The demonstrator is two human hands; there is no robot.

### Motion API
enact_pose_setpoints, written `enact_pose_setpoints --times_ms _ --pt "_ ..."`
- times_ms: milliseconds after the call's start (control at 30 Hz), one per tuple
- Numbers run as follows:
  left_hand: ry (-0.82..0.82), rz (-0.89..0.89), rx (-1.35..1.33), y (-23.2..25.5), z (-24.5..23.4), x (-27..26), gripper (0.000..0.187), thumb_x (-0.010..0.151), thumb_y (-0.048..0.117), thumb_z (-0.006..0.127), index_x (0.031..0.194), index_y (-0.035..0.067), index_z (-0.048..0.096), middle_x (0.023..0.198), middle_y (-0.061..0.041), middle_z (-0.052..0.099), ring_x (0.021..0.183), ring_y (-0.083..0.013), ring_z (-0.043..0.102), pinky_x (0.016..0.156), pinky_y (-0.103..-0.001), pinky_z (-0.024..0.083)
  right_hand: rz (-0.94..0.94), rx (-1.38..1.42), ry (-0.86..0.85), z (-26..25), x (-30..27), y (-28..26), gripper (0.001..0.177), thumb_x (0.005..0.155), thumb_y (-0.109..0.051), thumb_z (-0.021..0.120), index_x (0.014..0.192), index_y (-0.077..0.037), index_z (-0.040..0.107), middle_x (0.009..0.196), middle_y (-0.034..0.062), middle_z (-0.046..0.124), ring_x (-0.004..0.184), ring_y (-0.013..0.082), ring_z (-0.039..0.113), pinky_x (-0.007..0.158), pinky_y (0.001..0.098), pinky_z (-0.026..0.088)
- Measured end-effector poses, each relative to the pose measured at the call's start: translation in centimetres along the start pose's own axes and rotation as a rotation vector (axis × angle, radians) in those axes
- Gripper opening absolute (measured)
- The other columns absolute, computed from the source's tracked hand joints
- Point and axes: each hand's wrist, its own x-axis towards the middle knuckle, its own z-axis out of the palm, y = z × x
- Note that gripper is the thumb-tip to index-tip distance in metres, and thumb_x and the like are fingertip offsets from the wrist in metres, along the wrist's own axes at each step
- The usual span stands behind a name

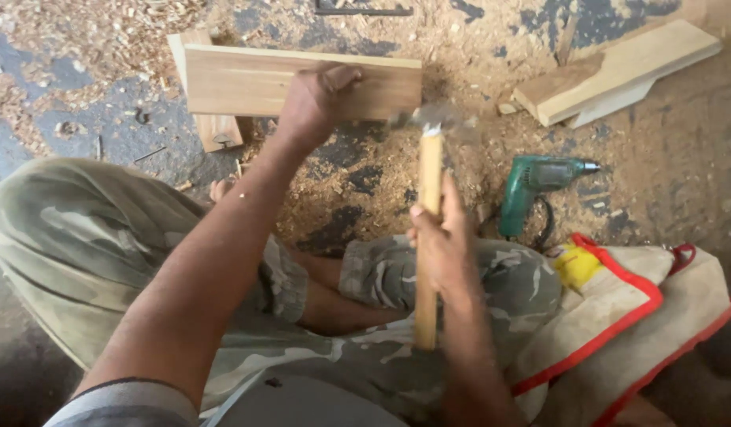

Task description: The person is assembling wood pieces using a hammer and nails in a woodworking shop.

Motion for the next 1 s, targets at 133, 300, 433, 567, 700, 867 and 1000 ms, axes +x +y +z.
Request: enact_pose_setpoints --times_ms 133,300,433,567,700,867,1000 --pt "0.164 0.228 0.152 -1.0 1.1 -0.7 0.023 0.093 0.009 0.078 0.116 0.006 0.075 0.108 -0.015 0.077 0.084 -0.0237 0.077 0.071 -0.033 0.067 -0.227 -0.301 0.100 0.2 -0.2 -4.0 0.070 0.099 -0.013 0.055 0.161 -0.013 0.023 0.113 0.0126 0.067 0.071 0.0172 0.069 0.057 0.0305 0.064" --pt "0.079 0.069 0.041 -1.0 1.3 -0.3 0.022 0.096 0.007 0.075 0.118 0.007 0.074 0.120 -0.020 0.071 0.085 -0.0257 0.076 0.069 -0.031 0.067 -0.923 -0.924 0.351 1.1 2.4 -4.4 0.061 0.111 -0.020 0.065 0.164 -0.013 0.037 0.129 0.0159 0.068 0.106 0.0268 0.075 0.083 0.0378 0.064" --pt "0.060 0.107 0.182 -1.1 1.2 0.0 0.022 0.100 0.007 0.073 0.122 0.011 0.073 0.121 -0.013 0.074 0.093 -0.0221 0.078 0.080 -0.031 0.067 -0.625 -1.085 0.252 1.3 2.9 -5.2 0.060 0.103 -0.020 0.064 0.158 -0.011 0.041 0.111 0.0154 0.073 0.079 0.0269 0.075 0.058 0.0371 0.061" --pt "0.018 0.016 0.152 0.5 0.2 0.2 0.044 0.080 0.009 0.080 0.123 0.012 0.072 0.122 -0.015 0.070 0.088 -0.0271 0.075 0.073 -0.033 0.065 -0.881 -0.707 0.328 0.7 -0.7 -7.8 0.047 0.109 -0.018 0.064 0.152 -0.013 0.046 0.105 0.0127 0.070 0.078 0.0182 0.070 0.062 0.0292 0.058" --pt "-0.008 0.043 0.153 -0.4 0.9 -0.2 0.040 0.085 0.008 0.082 0.124 0.015 0.072 0.113 -0.012 0.074 0.093 -0.0274 0.075 0.082 -0.034 0.065 -1.034 -0.116 0.377 -0.9 0.9 -3.6 0.041 0.113 -0.014 0.061 0.147 -0.023 0.040 0.092 0.0101 0.062 0.068 0.0104 0.058 0.053 0.0242 0.050" --pt "0.062 0.221 0.139 -1.7 3.6 -1.2 0.031 0.095 0.010 0.073 0.126 0.015 0.071 0.118 -0.015 0.073 0.098 -0.0305 0.075 0.081 -0.038 0.065 -0.791 -1.107 0.364 0.4 1.4 -3.8 0.041 0.107 -0.020 0.064 0.142 -0.015 0.043 0.109 0.0186 0.071 0.094 0.0329 0.071 0.074 0.0447 0.058" --pt "0.202 0.376 0.221 -2.4 5.9 -2.3 0.028 0.096 0.019 0.061 0.120 0.023 0.073 0.116 -0.011 0.074 0.097 -0.0304 0.075 0.086 -0.046 0.063 -0.889 -0.771 0.392 -1.3 1.7 -3.6 0.055 0.117 -0.019 0.058 0.160 -0.004 0.028 0.135 0.0280 0.063 0.117 0.0379 0.070 0.089 0.0458 0.060"
